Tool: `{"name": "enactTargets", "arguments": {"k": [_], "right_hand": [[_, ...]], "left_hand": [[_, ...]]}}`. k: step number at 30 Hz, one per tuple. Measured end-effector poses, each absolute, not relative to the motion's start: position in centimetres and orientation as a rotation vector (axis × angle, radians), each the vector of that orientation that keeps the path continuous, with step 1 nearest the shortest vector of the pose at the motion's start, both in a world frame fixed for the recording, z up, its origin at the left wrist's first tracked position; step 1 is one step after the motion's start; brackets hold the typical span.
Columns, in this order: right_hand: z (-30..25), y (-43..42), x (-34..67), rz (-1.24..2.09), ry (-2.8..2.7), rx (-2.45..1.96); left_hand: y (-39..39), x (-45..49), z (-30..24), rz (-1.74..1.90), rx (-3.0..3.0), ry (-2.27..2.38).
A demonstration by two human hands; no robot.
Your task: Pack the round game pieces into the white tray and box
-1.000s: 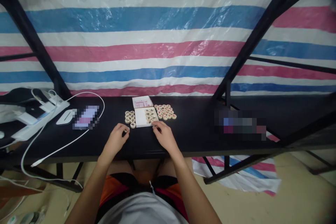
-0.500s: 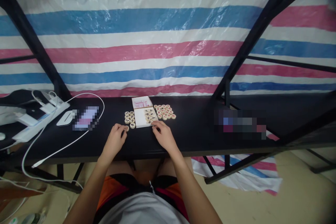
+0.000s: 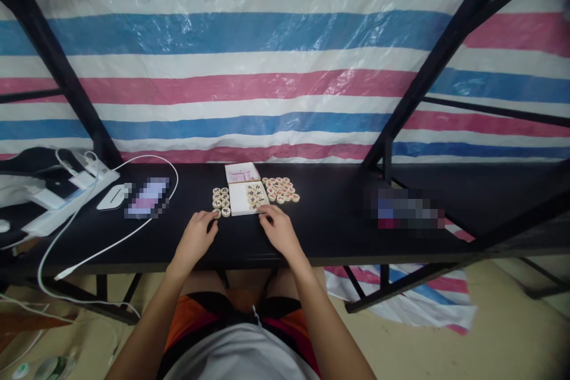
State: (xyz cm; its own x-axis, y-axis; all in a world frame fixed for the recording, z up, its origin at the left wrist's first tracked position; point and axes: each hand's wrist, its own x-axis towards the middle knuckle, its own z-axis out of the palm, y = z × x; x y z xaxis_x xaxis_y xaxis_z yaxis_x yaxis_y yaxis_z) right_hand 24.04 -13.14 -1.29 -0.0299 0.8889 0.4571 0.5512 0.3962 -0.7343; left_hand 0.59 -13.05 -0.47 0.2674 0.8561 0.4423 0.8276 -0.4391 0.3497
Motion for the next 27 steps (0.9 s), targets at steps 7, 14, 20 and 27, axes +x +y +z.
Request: {"name": "enactTargets", "arguments": {"k": [7, 14, 20, 27], "right_hand": [[-1.5, -13.0, 24.0, 0.432, -1.705, -1.266], [-1.4, -13.0, 24.0, 0.421, -1.708, -1.270], [-1.7, -12.8, 24.2, 0.388, -1.684, -1.292], [-2.1, -12.5, 24.3, 0.338, -1.629, -1.333]], "left_hand": [[-13.0, 0.5, -0.6, 0.870, 2.487, 1.654], [-12.7, 2.3, 0.6, 0.925, 2.527, 1.504], [-9.5, 7.1, 3.1, 0.555, 2.633, 1.370], [-6.8, 9.8, 4.5, 0.215, 2.628, 1.480]]}}
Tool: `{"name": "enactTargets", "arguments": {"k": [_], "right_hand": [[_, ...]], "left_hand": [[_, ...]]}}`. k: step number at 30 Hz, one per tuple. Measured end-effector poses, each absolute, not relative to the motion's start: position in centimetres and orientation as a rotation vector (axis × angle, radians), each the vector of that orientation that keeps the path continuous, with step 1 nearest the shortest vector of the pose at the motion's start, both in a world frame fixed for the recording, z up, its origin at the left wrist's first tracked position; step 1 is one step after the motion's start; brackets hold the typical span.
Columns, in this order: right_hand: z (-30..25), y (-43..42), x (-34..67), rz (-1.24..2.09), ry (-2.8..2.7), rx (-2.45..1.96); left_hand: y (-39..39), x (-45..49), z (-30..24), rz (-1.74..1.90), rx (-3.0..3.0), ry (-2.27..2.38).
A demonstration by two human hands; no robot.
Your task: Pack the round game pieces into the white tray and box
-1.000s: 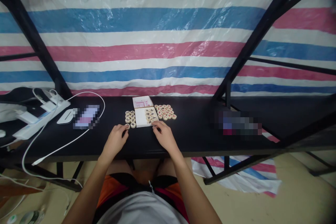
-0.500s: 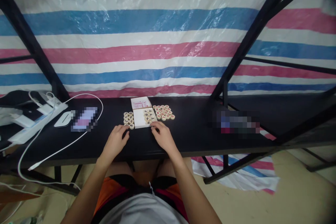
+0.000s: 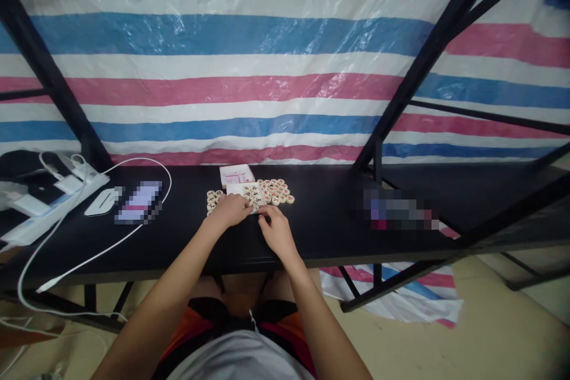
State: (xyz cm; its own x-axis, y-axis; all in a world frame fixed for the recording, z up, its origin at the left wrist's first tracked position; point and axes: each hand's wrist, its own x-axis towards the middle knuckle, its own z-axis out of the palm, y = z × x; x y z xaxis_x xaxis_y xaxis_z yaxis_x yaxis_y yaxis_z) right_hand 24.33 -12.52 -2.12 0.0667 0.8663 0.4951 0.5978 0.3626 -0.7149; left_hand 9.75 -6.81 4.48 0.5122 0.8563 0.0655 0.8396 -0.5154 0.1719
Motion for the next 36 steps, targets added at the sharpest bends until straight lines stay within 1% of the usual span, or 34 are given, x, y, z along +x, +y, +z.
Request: {"name": "enactTargets", "arguments": {"k": [7, 13, 19, 23, 30, 36], "right_hand": [[-1.9, -12.6, 24.3, 0.364, -1.612, -1.315], [-1.7, -12.7, 24.3, 0.399, -1.672, -1.287], [-2.1, -12.6, 24.1, 0.265, -1.645, -1.365], [-2.2, -12.6, 24.1, 0.277, -1.654, -1.396], [-2.1, -12.6, 24.2, 0.299, -1.643, -1.371], [-2.0, -12.6, 24.2, 0.326, -1.639, -1.357]], "left_hand": [[-6.1, 10.4, 3.9, 0.296, 2.557, 1.336], [-5.0, 10.0, 3.3, 0.346, 2.509, 1.320], [-3.5, 10.5, 3.5, 0.297, 2.337, 1.368], [-2.9, 10.8, 3.2, 0.300, 2.247, 1.381], [-2.9, 11.0, 2.6, 0.377, 2.238, 1.263], [-3.0, 11.0, 3.0, 0.287, 2.272, 1.205]]}}
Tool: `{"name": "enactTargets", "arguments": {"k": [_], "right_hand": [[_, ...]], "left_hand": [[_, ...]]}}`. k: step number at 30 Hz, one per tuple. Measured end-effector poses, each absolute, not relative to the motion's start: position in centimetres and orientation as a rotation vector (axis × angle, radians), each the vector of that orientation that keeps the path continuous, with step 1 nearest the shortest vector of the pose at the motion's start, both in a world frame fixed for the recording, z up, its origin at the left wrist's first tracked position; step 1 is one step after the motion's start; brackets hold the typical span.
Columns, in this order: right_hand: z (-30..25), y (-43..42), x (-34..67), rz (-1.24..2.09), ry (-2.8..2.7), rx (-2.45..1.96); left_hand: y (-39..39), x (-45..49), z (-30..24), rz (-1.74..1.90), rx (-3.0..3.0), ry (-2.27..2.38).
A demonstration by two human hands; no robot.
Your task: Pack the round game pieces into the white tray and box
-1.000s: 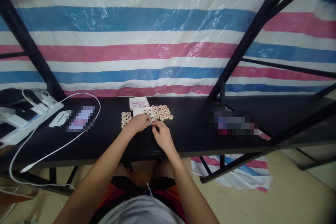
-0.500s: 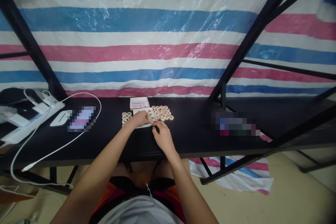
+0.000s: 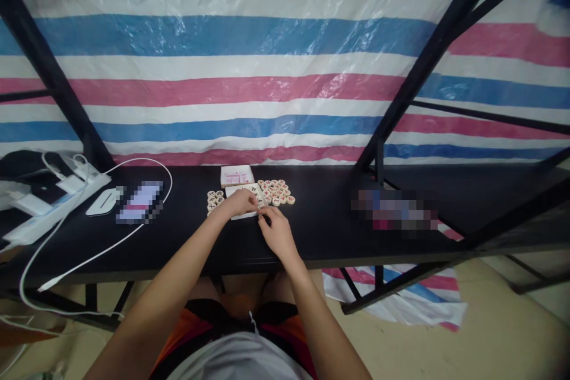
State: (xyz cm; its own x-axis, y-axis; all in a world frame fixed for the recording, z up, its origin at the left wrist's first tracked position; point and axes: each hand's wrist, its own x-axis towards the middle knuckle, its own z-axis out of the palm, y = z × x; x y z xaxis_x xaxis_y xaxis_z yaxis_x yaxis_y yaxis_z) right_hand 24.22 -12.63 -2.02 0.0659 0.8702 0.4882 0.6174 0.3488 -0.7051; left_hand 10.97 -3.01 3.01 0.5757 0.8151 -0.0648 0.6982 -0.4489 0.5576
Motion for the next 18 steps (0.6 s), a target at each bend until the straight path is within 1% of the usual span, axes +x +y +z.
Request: {"name": "enactTargets", "arguments": {"k": [7, 10, 13, 18], "right_hand": [[-1.9, -12.7, 24.2, 0.333, -1.634, -1.362], [-1.8, -12.8, 24.2, 0.334, -1.632, -1.369], [-1.9, -12.8, 24.2, 0.334, -1.627, -1.362], [-2.1, -12.7, 24.2, 0.337, -1.627, -1.355]], "left_hand": [[-3.8, 11.9, 4.0, 0.199, 2.432, 1.370], [-3.9, 11.8, 4.3, 0.219, 2.437, 1.385], [-3.7, 10.4, 4.9, 0.372, 2.390, 1.365], [-2.7, 4.4, 5.8, 0.835, 2.282, 1.521]]}}
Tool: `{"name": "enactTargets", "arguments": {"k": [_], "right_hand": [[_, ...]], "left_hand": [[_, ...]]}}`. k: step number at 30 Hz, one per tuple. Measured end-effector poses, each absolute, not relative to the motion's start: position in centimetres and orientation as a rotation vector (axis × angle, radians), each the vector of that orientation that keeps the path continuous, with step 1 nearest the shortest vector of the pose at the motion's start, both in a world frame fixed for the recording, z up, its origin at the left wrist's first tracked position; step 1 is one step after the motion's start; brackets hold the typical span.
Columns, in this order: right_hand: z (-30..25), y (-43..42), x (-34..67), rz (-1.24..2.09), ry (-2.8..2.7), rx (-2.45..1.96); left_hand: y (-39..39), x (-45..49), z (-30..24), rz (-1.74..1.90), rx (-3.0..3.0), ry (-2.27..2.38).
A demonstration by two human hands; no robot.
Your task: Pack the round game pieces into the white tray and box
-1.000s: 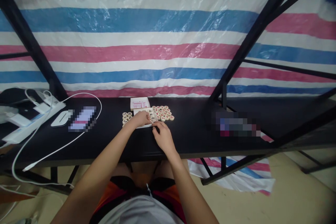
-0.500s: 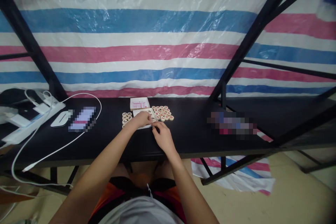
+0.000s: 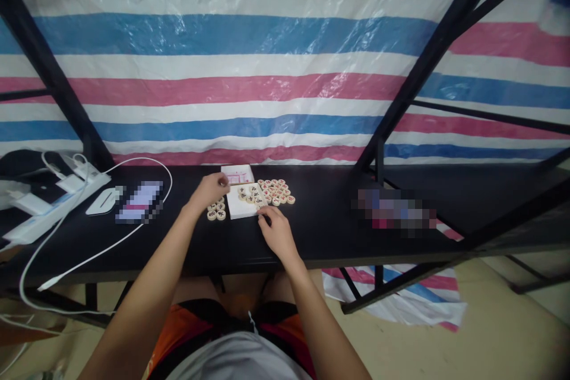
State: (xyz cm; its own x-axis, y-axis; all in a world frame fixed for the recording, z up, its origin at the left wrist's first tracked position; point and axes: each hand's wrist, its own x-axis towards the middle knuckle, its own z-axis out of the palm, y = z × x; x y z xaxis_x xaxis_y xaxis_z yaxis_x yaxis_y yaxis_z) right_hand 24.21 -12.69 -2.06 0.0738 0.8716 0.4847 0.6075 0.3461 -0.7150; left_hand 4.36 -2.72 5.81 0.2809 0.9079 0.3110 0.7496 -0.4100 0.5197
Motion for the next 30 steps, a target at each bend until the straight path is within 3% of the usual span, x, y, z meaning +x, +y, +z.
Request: {"name": "enactTargets", "arguments": {"k": [7, 16, 30], "right_hand": [[-1.9, -12.8, 24.2, 0.339, -1.628, -1.356], [-2.0, -12.8, 24.4, 0.357, -1.622, -1.328], [-2.0, -12.8, 24.3, 0.384, -1.613, -1.324]], "left_hand": [[-1.8, -3.4, 2.8, 0.890, 2.006, 1.946], [-1.4, -4.0, 0.1, 0.916, 2.072, 1.748], [-1.9, -2.7, 0.3, 1.007, 2.036, 1.566]]}}
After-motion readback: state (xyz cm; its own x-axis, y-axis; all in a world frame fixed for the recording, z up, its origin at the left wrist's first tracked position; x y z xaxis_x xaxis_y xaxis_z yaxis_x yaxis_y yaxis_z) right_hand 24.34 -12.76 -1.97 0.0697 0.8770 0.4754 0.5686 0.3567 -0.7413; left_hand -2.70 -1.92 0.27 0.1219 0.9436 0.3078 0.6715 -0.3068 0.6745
